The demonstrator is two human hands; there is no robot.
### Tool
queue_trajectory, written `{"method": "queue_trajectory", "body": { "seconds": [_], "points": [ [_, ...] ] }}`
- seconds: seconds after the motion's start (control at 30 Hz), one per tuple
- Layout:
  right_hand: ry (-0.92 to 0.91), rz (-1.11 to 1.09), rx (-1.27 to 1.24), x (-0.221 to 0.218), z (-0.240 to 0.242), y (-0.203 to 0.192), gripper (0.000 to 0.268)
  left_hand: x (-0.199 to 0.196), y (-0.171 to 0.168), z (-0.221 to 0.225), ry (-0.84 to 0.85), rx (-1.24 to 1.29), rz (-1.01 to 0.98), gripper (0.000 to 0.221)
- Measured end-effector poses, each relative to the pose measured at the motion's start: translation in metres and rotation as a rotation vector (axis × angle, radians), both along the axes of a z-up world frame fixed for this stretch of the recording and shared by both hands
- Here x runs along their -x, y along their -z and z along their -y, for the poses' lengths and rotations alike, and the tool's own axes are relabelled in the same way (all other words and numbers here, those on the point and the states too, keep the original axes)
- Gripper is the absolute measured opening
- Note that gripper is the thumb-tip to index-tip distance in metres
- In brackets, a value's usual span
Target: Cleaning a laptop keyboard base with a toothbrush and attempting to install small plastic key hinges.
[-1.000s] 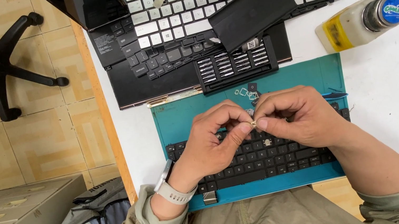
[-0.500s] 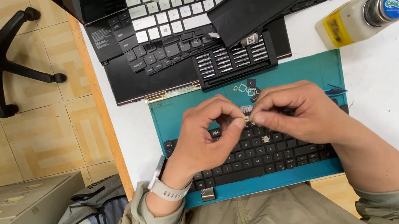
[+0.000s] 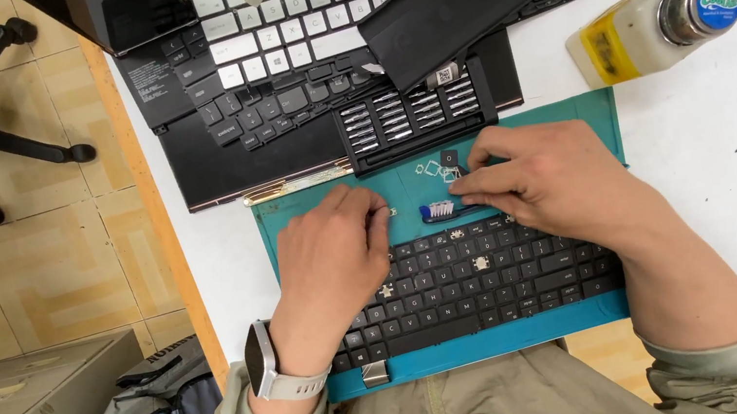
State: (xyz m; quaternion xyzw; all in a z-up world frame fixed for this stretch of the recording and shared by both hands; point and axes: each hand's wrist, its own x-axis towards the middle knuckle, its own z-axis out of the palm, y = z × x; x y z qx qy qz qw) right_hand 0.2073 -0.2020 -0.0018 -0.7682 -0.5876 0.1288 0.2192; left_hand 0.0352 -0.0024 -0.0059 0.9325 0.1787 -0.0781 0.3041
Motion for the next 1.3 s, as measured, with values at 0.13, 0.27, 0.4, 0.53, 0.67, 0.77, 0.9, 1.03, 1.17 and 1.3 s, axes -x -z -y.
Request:
{"method": "queue_trajectory", "body": {
  "seconds": [0.13, 0.27, 0.4, 0.53, 0.67, 0.77, 0.9, 1.03, 1.17, 1.3],
  "points": [
    [-0.011, 0.063, 0.016, 0.003, -0.004, 0.001, 0.012, 0.003, -0.010, -0.009, -0.032, -0.002, 0.072, 0.013],
    [-0.003, 0.030, 0.063, 0.008, -0.004, 0.002, 0.007, 0.009, -0.029, -0.017, -0.136, -0.044, 0.314, 0.012],
    [0.052, 0.046, 0.192, 0.012, -0.005, 0.001, 0.002, 0.011, -0.047, -0.026, -0.164, 0.046, 0.419, 0.010],
    [0.044, -0.024, 0.261, 0.007, -0.004, -0.009, 0.004, 0.015, -0.051, -0.032, -0.147, 0.017, 0.368, 0.010],
    [0.044, -0.244, -0.019, 0.008, -0.003, -0.024, 0.008, 0.012, -0.052, -0.033, -0.173, 0.144, 0.497, 0.012],
    [0.065, -0.336, -0.172, 0.014, -0.007, -0.031, 0.009, 0.012, -0.053, -0.030, -0.231, 0.177, 0.609, 0.012],
    [0.252, -0.578, -0.241, 0.028, -0.008, -0.037, 0.008, 0.014, -0.053, -0.025, -0.285, 0.242, 0.660, 0.012],
    [0.451, -0.740, -0.149, 0.037, -0.009, -0.043, 0.006, 0.013, -0.051, -0.021, -0.206, 0.339, 0.624, 0.012],
    [0.439, -0.923, -0.176, 0.037, -0.010, -0.042, 0.007, 0.010, -0.045, -0.017, -0.081, 0.421, 0.642, 0.014],
    [0.534, -1.147, -0.251, 0.040, -0.008, -0.032, 0.009, 0.007, -0.031, -0.012, 0.028, 0.436, 0.641, 0.019]
  ]
}}
